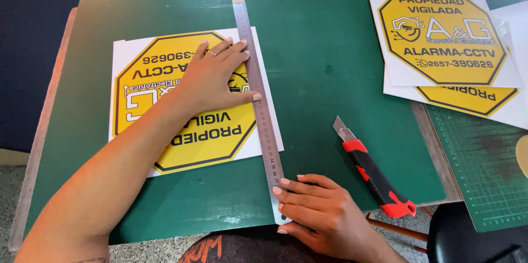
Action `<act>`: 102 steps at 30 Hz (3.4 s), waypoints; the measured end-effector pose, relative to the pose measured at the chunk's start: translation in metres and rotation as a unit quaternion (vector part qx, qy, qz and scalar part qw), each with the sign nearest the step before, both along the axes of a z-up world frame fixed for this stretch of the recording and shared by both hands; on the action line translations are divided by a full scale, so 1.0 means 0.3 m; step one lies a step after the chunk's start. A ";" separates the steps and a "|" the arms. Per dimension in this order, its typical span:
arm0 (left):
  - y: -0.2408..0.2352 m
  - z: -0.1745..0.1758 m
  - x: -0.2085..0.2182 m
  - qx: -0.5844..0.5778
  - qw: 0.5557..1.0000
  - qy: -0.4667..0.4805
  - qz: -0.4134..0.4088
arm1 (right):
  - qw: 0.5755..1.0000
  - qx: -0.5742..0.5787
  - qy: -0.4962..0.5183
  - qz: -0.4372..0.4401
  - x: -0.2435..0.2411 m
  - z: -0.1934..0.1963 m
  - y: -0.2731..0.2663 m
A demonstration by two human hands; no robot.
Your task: Cutting out printed security signs from a sheet using a metal ruler and a utility knife
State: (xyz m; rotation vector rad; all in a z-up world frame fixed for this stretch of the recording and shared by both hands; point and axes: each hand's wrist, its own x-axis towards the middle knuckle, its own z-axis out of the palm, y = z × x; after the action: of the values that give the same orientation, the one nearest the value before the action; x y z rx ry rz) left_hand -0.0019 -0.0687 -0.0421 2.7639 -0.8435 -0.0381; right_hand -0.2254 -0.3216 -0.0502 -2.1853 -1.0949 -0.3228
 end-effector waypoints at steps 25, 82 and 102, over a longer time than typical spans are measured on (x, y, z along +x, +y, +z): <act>-0.001 0.001 0.003 -0.003 1.000 0.002 -0.002 | 1.000 0.001 0.004 0.002 0.002 -0.001 -0.003; -0.126 0.175 -0.032 0.224 0.952 0.210 0.000 | 0.728 0.334 0.161 -0.577 0.211 0.156 0.196; -0.162 0.148 -0.011 0.237 0.962 0.138 -0.009 | 0.834 0.044 0.303 -0.459 0.646 0.137 0.339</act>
State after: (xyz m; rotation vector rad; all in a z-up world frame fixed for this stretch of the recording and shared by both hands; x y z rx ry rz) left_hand -0.0052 -0.1173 0.0024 3.0738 -0.8727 -0.6980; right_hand -0.0315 -0.2199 -0.0092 -2.3262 0.3560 -0.0523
